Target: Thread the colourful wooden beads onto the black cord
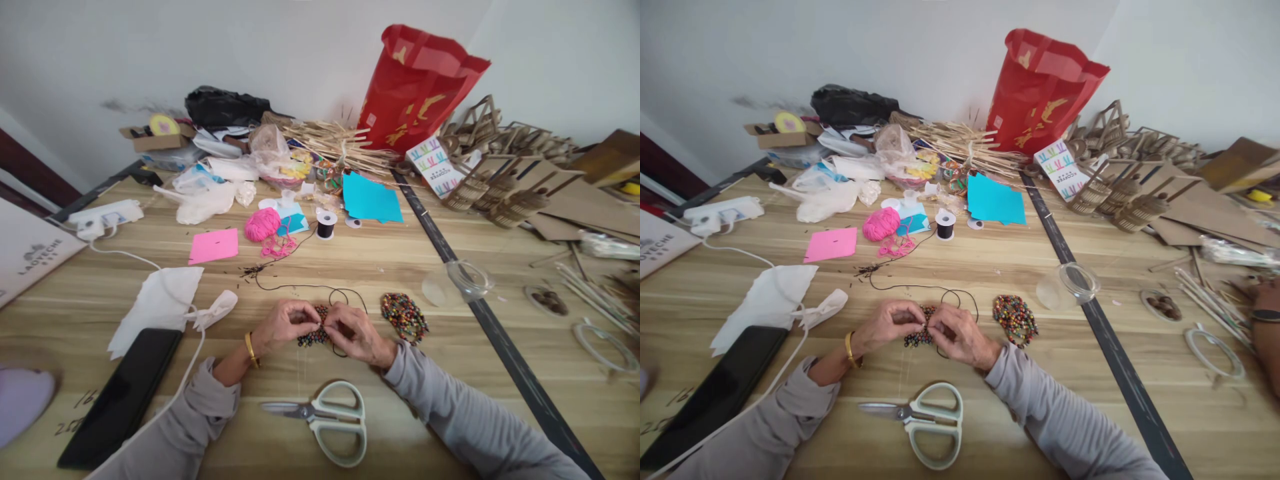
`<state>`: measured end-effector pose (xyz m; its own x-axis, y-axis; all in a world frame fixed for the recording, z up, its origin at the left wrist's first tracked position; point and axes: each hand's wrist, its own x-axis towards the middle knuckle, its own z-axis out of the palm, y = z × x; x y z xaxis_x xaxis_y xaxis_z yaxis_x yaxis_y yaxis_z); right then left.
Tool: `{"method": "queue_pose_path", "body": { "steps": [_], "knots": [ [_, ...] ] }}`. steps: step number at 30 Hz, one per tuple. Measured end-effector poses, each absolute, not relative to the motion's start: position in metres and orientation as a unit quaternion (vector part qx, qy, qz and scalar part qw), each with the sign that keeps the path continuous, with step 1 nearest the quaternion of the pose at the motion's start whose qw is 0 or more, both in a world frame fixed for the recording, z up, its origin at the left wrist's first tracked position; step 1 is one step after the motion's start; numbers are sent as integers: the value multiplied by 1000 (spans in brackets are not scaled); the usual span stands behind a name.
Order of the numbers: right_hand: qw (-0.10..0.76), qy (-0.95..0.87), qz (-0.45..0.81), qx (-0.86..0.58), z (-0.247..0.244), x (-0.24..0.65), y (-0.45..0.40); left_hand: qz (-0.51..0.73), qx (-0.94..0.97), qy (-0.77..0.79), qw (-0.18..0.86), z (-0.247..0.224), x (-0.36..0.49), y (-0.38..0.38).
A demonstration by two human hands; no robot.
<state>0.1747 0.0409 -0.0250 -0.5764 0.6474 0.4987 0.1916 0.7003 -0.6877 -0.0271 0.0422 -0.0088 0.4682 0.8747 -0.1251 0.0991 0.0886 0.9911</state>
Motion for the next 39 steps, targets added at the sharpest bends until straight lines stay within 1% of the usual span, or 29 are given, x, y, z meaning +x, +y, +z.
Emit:
{"method": "queue_pose_path", "body": {
  "steps": [39],
  "knots": [
    [391,-844,279,-238,-22,175,40,310,598,412,614,-11,-27,43]
  ]
}}
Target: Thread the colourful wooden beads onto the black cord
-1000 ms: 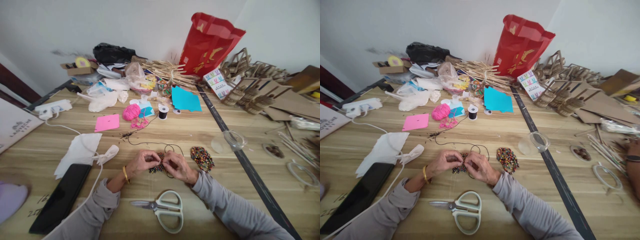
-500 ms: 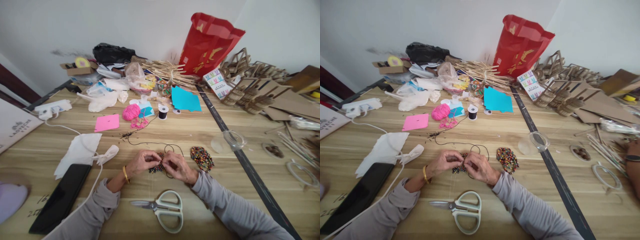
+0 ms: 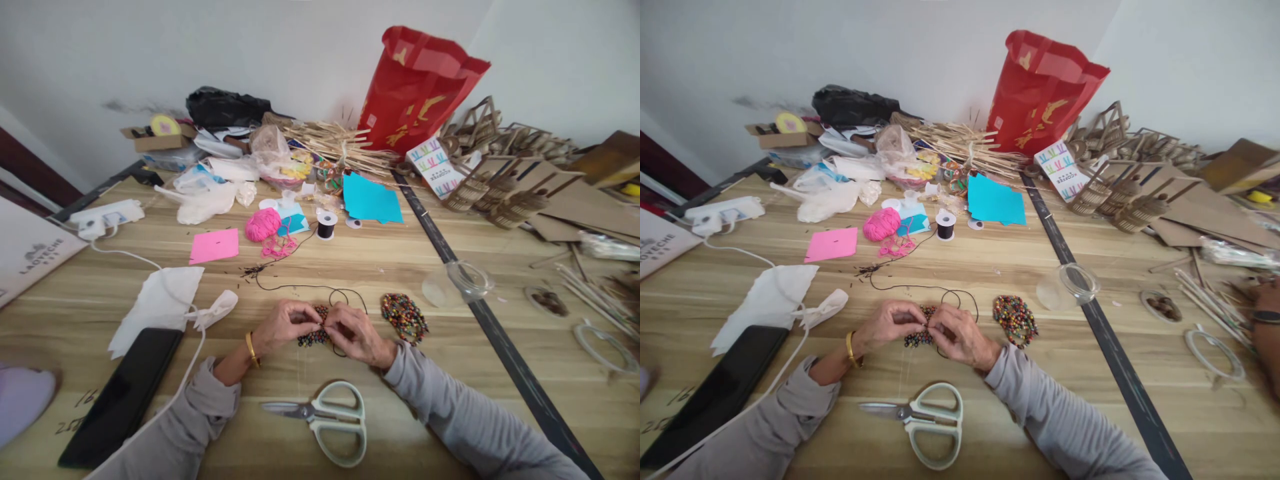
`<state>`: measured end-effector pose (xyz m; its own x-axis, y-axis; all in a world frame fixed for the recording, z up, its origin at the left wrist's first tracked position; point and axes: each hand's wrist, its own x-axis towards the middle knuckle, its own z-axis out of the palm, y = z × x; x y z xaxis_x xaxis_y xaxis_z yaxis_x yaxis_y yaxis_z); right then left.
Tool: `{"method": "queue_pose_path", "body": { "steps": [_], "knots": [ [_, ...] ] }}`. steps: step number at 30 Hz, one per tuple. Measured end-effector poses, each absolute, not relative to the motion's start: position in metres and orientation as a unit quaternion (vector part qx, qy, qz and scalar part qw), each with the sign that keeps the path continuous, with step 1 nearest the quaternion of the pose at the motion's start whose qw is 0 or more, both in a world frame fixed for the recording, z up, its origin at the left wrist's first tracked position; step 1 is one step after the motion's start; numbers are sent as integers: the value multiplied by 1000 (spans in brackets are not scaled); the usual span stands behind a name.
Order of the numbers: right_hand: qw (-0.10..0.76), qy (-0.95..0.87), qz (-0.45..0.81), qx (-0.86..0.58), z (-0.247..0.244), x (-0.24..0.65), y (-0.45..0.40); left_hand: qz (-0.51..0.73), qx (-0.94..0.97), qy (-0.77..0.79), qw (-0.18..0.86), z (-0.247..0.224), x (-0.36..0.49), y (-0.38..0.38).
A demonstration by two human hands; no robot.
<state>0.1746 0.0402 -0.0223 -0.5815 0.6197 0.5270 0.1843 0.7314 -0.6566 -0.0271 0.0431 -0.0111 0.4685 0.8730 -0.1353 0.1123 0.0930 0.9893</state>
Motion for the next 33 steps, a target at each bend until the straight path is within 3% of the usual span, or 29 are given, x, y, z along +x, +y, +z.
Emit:
{"method": "queue_pose_path", "body": {
  "steps": [33],
  "knots": [
    [402,-838,281,-238,-27,172,43,329,585,416,614,-7,-27,42]
  ]
}}
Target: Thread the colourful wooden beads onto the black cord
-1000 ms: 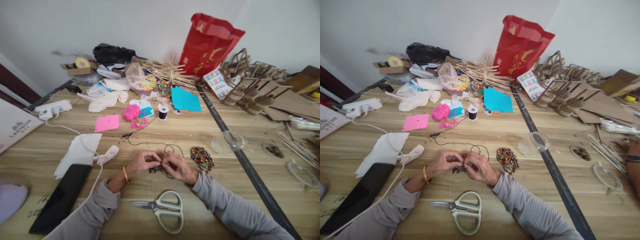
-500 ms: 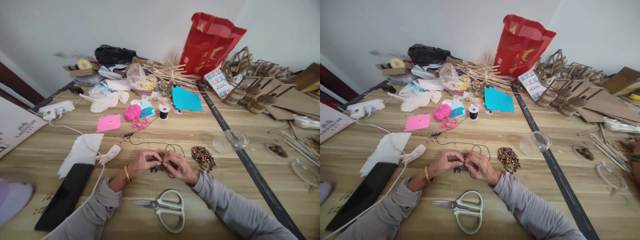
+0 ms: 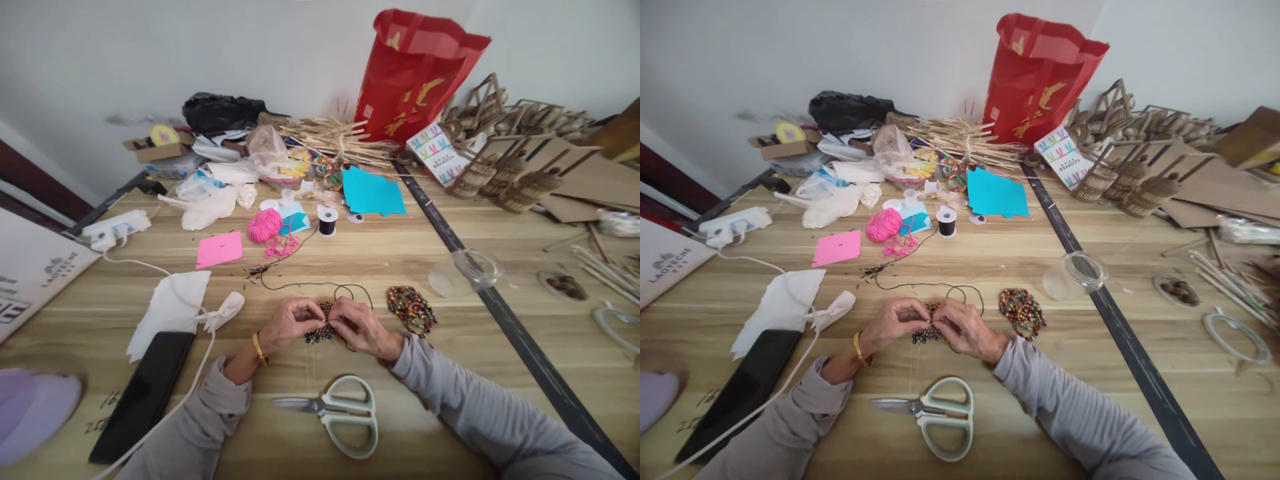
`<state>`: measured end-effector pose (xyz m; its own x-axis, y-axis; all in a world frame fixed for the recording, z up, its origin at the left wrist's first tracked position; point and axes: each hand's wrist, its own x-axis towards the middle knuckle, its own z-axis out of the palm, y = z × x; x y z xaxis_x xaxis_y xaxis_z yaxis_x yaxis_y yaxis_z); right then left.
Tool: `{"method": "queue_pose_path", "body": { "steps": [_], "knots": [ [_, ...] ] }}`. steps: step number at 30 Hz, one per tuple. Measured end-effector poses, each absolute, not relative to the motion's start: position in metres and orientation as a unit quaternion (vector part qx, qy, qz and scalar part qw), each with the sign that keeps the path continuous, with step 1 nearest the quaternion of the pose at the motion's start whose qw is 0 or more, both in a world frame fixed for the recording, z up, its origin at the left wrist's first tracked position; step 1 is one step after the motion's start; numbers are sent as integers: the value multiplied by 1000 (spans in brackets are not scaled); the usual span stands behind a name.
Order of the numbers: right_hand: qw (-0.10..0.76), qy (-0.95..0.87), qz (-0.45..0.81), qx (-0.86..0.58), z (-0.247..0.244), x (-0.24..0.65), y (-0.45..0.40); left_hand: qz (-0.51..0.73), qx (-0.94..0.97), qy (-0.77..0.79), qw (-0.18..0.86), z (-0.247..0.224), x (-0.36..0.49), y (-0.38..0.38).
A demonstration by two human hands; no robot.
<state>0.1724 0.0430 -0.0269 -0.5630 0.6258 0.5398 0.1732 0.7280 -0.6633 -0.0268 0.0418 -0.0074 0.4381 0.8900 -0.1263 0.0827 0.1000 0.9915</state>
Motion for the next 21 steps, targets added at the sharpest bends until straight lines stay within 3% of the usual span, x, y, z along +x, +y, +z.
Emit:
{"method": "queue_pose_path", "body": {
  "steps": [21],
  "knots": [
    [362,-844,289,-271,-22,176,41,312,651,426,545,-6,-26,45]
  ]
}}
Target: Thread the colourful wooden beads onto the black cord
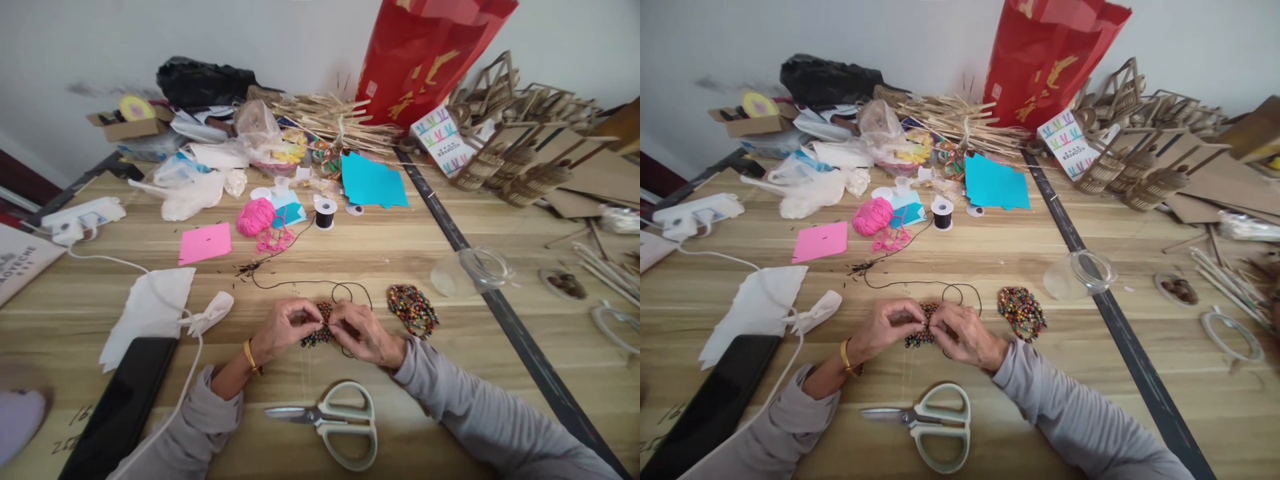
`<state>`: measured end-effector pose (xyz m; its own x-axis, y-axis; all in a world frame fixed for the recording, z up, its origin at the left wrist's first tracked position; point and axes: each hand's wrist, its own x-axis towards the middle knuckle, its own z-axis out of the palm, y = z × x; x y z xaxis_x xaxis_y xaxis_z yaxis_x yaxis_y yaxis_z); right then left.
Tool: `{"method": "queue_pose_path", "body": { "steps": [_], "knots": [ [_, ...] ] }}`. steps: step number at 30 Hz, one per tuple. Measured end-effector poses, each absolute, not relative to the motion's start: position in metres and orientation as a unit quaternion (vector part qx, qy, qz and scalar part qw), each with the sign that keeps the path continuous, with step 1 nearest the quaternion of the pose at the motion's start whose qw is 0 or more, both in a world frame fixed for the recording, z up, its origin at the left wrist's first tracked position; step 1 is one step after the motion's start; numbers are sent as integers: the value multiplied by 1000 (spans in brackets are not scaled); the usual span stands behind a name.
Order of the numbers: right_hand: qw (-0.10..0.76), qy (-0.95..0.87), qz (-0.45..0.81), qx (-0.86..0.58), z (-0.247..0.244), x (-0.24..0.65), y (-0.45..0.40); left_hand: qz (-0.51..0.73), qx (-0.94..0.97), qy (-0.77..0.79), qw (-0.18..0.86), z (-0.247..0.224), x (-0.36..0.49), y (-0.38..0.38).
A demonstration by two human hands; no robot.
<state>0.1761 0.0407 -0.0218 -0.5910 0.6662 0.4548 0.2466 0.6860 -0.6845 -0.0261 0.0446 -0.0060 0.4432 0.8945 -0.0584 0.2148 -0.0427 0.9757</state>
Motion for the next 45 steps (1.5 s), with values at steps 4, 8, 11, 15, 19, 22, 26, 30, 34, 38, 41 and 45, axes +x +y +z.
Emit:
{"method": "queue_pose_path", "body": {
  "steps": [4,8,11,15,19,22,26,30,34,38,41,45],
  "knots": [
    [362,-841,294,-275,-23,177,40,310,658,429,536,-4,-26,45],
    [366,-837,294,-280,-23,177,40,311,669,431,520,-4,-25,45],
    [369,-835,297,-281,-23,177,40,309,675,429,515,-4,-25,45],
    [368,-832,302,-283,-24,177,41,306,674,428,518,-4,-25,44],
    [370,-831,302,-285,-22,177,40,311,669,423,527,-4,-25,44],
    [367,-833,300,-285,-20,177,40,312,665,429,526,-4,-24,44],
    [370,-836,293,-281,-17,176,40,319,654,430,534,-4,-23,44],
    [372,-838,286,-278,-18,176,40,323,640,431,548,-4,-22,43],
    [374,-840,282,-272,-20,175,41,319,633,440,552,-2,-21,42],
    [380,-843,280,-258,-22,175,41,326,622,425,572,-4,-21,42],
    [386,-842,281,-252,-23,175,41,334,606,407,596,-8,-22,43],
    [387,-830,305,-261,-25,175,41,331,598,402,610,-12,-22,43]
  ]
}}
